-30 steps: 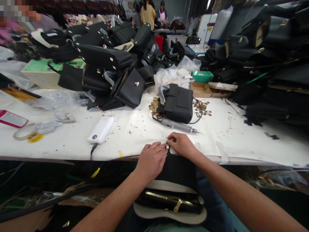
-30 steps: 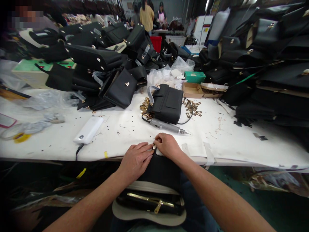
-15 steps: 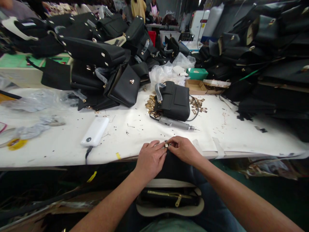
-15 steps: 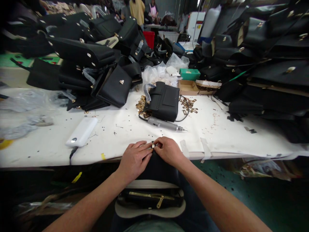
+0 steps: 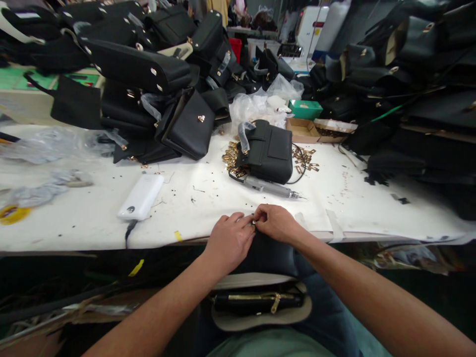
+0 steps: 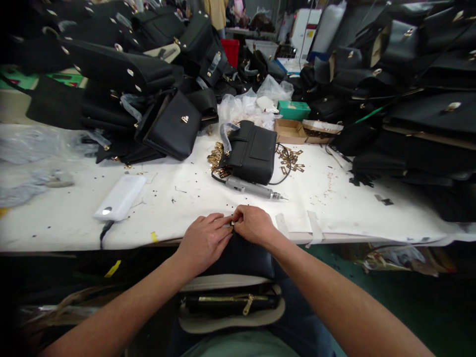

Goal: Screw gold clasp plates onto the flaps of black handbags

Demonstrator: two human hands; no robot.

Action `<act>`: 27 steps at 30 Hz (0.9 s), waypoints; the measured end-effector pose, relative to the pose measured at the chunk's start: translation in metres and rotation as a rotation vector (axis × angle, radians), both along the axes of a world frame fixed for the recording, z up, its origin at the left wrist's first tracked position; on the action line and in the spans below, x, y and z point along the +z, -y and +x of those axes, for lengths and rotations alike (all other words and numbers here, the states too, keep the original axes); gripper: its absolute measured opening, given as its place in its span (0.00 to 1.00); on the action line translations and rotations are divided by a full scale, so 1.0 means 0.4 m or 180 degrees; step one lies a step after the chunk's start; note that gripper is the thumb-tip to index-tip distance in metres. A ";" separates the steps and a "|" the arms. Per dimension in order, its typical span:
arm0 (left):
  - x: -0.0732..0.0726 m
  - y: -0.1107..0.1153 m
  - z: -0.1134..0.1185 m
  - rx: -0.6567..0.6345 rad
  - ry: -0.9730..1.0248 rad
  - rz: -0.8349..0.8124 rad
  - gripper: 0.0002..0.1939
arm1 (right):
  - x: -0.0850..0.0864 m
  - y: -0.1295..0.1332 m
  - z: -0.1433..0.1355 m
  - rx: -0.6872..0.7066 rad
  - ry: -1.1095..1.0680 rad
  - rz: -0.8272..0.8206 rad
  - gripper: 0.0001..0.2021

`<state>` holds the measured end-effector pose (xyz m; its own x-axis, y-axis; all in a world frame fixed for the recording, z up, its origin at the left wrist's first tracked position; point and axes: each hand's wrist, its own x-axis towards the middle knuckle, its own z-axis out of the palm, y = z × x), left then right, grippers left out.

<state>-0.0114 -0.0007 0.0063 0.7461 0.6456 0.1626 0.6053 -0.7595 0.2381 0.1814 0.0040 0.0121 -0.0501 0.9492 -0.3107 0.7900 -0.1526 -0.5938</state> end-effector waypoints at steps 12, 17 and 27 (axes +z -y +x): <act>-0.018 0.003 0.000 0.0172 0.0146 -0.0099 0.07 | -0.001 -0.017 0.017 0.0259 -0.0320 -0.0085 0.06; -0.001 -0.002 0.003 0.0106 0.0074 -0.0102 0.06 | 0.006 -0.024 0.004 0.0179 -0.0077 -0.0091 0.05; 0.011 0.003 0.006 0.0061 -0.0200 -0.0044 0.07 | -0.027 -0.022 0.041 -0.0077 -0.1155 -0.0504 0.05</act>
<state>-0.0091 -0.0019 0.0109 0.7420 0.6619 0.1067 0.6339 -0.7445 0.2096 0.1977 0.0130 0.0014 -0.1618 0.8932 -0.4195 0.5281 -0.2807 -0.8014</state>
